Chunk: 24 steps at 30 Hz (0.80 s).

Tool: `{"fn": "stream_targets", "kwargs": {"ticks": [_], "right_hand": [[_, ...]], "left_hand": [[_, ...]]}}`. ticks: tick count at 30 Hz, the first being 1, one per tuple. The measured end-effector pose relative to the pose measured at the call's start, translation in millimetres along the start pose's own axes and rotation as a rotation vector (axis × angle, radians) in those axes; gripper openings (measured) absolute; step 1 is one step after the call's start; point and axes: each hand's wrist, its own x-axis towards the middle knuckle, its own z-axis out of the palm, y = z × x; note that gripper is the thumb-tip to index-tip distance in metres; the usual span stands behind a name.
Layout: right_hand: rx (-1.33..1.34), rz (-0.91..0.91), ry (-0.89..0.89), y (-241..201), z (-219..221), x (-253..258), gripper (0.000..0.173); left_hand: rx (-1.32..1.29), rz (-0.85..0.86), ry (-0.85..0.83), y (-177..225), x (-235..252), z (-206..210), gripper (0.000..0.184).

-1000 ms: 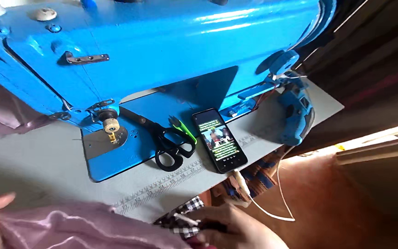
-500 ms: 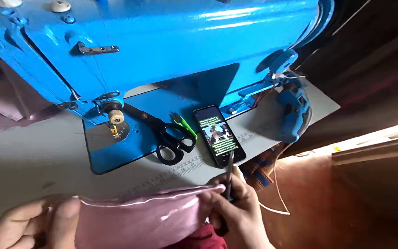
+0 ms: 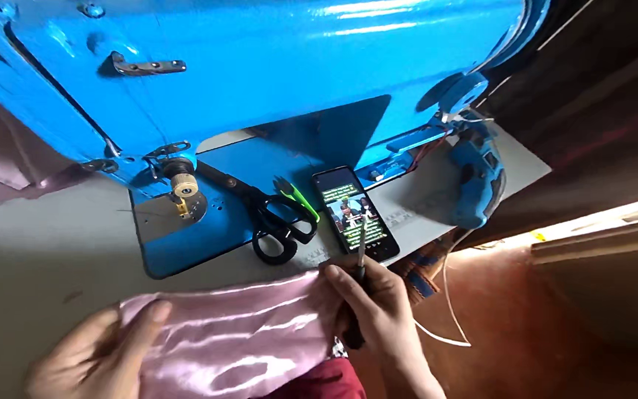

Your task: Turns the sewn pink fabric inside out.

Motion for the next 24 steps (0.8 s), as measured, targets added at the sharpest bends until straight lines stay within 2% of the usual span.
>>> {"fn": "stream_targets", "kwargs": {"ticks": [3, 6, 10, 13, 15, 17, 20, 24], "right_hand": [[-0.098, -0.015, 0.052, -3.4, -0.5, 3.3, 0.005], [-0.120, -0.021, 0.071, -5.6, -0.8, 4.8, 0.003], [-0.052, -0.015, 0.039, -2.7, -5.7, 8.4, 0.006], [-0.023, 0.015, -0.054, -4.3, -14.0, 9.2, 0.011], [-0.043, 0.037, -0.094, -7.3, -15.7, 9.2, 0.010], [-0.089, 0.036, -0.073, -11.6, -11.3, 9.4, 0.006], [-0.381, -0.062, 0.012, -13.4, 3.2, 12.4, 0.011], [-0.755, -0.290, 0.077, -11.8, 29.5, 18.7, 0.023]], "left_hand": [[0.016, 0.015, -0.045, -1.6, 4.3, 7.1, 0.010], [-0.013, -0.028, 0.037, -2.6, 5.2, 16.6, 0.006], [-0.078, -0.110, 0.089, 5.1, 7.0, 21.1, 0.010], [-0.087, -0.143, 0.093, 7.0, 9.9, 22.2, 0.010], [-0.063, -0.098, 0.087, 2.6, 11.1, 20.0, 0.012], [0.024, 0.027, 0.077, -4.2, 9.5, 18.0, 0.011], [0.237, 0.221, 0.140, -14.9, 4.1, 12.3, 0.013], [0.589, 0.172, 0.233, -23.6, 4.1, -16.8, 0.029]]}}
